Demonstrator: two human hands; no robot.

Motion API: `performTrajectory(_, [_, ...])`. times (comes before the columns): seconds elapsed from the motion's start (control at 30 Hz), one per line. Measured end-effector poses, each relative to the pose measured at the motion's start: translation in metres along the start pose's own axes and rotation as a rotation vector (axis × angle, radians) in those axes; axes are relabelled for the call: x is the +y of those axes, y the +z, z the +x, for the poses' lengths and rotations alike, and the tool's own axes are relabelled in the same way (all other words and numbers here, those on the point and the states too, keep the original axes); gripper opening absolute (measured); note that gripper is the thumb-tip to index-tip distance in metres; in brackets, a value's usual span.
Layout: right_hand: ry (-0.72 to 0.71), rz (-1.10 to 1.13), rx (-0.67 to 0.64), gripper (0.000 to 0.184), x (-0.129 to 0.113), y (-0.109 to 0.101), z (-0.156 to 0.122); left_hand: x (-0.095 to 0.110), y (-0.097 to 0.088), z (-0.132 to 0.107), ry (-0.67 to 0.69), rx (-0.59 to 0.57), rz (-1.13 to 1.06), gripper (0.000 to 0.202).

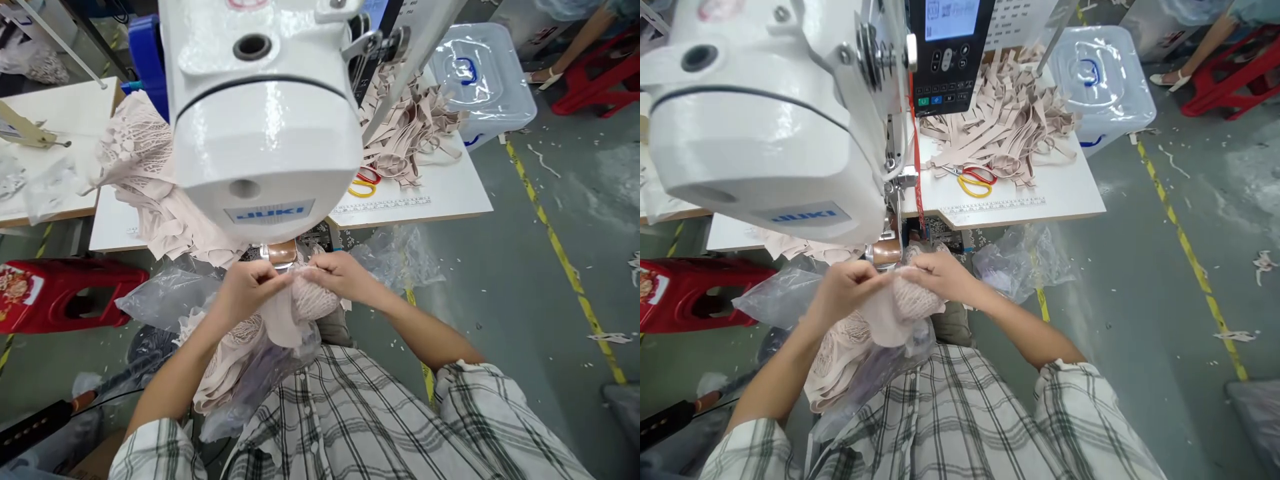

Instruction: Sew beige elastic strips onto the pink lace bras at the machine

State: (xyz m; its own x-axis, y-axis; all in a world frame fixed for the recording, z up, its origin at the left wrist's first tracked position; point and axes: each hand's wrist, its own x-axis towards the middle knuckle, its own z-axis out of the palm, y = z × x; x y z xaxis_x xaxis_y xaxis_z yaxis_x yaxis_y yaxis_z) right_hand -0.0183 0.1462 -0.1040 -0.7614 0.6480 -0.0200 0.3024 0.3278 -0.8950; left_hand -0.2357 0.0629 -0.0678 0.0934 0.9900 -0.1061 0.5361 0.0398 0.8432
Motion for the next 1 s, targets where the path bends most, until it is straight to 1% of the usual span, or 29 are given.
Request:
performTrajectory(0.07, [0.049,0.027,0.071,0.054,-0.002,-0.001,0.011,-0.003,-0.012,0.005,-0.096,0.078,-0.060,0.032])
performTrajectory(0.13, [0.087,0.055,0.084,0.056,-0.004,-0.003,0.022,-0.005,-0.017,0.010,-0.170,0.166,-0.091,0.041])
performTrajectory(0.2, [0.115,0.082,0.076,0.058,-0.004,-0.006,0.031,-0.008,-0.016,0.016,-0.226,0.260,-0.078,0.053])
performTrajectory(0.27, [0.128,0.101,0.090,0.059,-0.005,-0.009,0.037,-0.011,-0.013,0.022,-0.221,0.347,-0.032,0.052])
performTrajectory(0.33, [0.128,0.113,0.108,0.062,-0.005,-0.011,0.041,-0.014,-0.011,0.028,-0.153,0.402,0.010,0.042])
performTrajectory(0.4, [0.133,0.120,0.119,0.064,-0.007,-0.013,0.043,-0.017,-0.011,0.033,-0.079,0.423,0.045,0.033])
performTrajectory(0.47, [0.147,0.125,0.115,0.065,-0.009,-0.015,0.043,-0.019,-0.012,0.036,-0.067,0.430,0.075,0.031])
performTrajectory(0.57, [0.166,0.146,0.113,0.064,-0.008,-0.017,0.042,-0.018,-0.012,0.034,-0.100,0.446,0.100,0.034])
performTrajectory(0.67, [0.211,0.187,0.097,0.060,0.010,-0.013,0.039,-0.015,-0.013,0.029,-0.111,0.448,0.103,0.042])
performTrajectory(0.73, [0.221,0.261,0.049,0.060,0.033,-0.005,0.036,-0.014,-0.013,0.025,-0.106,0.444,0.111,0.048])
performTrajectory(0.77, [0.198,0.310,-0.008,0.064,0.047,0.000,0.034,-0.014,-0.014,0.024,-0.096,0.443,0.120,0.049])
performTrajectory(0.83, [0.120,0.402,-0.193,0.079,0.073,0.011,0.030,-0.016,-0.015,0.024,-0.065,0.457,0.145,0.046])
performTrajectory(0.87, [0.089,0.426,-0.297,0.082,0.085,0.016,0.028,-0.018,-0.016,0.024,-0.050,0.466,0.155,0.042])
performTrajectory(0.9, [0.084,0.430,-0.393,0.080,0.095,0.019,0.024,-0.019,-0.017,0.025,-0.043,0.472,0.162,0.038])
performTrajectory(0.93, [0.106,0.429,-0.460,0.074,0.102,0.022,0.020,-0.020,-0.018,0.025,-0.047,0.475,0.167,0.035])
performTrajectory(0.97, [0.148,0.439,-0.488,0.066,0.108,0.024,0.015,-0.021,-0.019,0.025,-0.057,0.477,0.172,0.034])
performTrajectory(1.0, [0.198,0.470,-0.480,0.060,0.112,0.024,0.009,-0.021,-0.020,0.024,-0.072,0.476,0.175,0.033])
